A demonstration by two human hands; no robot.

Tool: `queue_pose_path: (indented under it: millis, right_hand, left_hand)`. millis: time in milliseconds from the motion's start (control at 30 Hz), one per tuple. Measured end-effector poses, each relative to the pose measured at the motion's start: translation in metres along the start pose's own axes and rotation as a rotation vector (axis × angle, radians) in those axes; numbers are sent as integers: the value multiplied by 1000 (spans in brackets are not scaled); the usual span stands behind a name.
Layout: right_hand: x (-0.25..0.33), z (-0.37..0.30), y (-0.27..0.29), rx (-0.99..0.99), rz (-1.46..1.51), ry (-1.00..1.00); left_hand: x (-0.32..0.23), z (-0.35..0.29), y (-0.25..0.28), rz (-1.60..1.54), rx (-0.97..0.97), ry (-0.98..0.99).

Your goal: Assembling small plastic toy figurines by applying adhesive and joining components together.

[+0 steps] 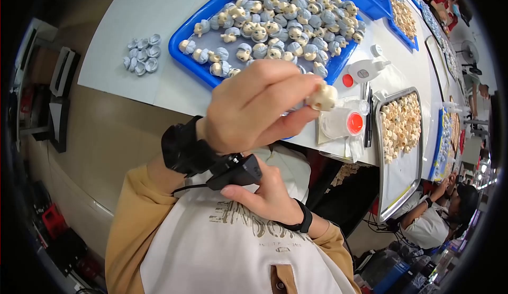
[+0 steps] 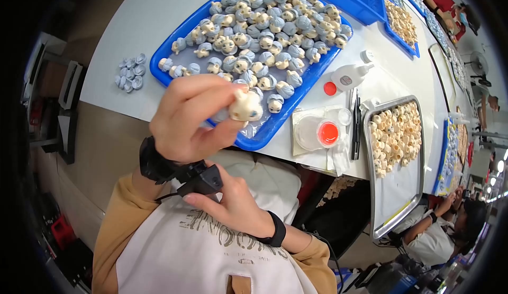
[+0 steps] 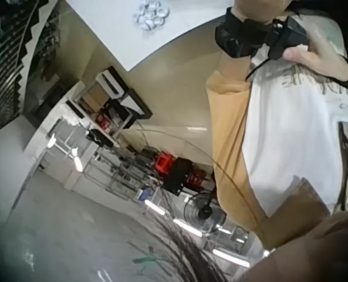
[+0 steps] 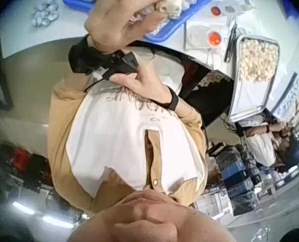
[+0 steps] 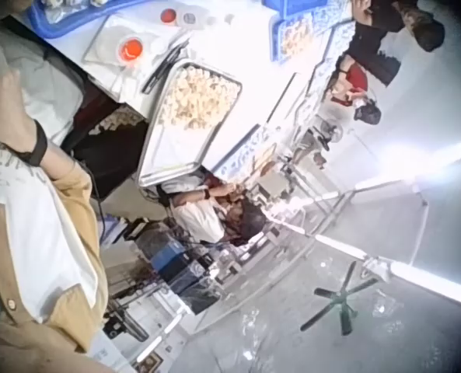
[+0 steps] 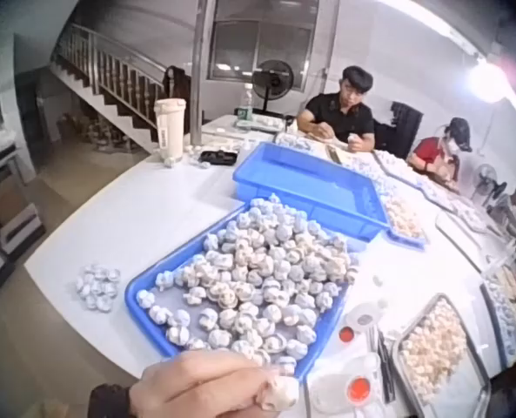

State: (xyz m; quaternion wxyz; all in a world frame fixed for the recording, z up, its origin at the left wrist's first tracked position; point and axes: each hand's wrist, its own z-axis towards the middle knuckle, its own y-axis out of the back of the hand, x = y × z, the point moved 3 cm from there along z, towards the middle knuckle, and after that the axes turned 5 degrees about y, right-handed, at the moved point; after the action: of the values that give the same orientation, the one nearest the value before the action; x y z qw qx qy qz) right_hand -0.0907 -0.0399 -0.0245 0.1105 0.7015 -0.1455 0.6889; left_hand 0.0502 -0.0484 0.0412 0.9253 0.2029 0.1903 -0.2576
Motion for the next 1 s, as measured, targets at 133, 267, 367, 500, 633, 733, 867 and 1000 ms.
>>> queue_pose_path:
  millis: [133,267,367,500,633,733,867,1000]
  right_hand:
    - [-1,-3,2,25,-147,108]
    - [8,-7,22,82,-288,166]
    - [32,-26,64,-84,-296,229]
    - [60,-33,84,-405,-422,447]
    - [65,-23,72,-211,-528,499]
    - [62,-27,69,-293,-618,500]
    - [65,-33,65,-389,-791,547]
    - [62,-31,69,-374,-790,551]
  left_hand:
    - [-2,-10,0,-569,-88,669]
    - [-9,-27,-1,-972,60,1105]
    - [-13,-42,6,-913,179,994]
    - [-21,-62,-1,-939,653,1074]
    - [-23,-63,-7,-1042,716,1174]
    - [-23,-61,-8,-1083,716,1225]
    - [-23,-65,-9,-996,684,1138]
    - [-23,-69,-14,-974,692,1083]
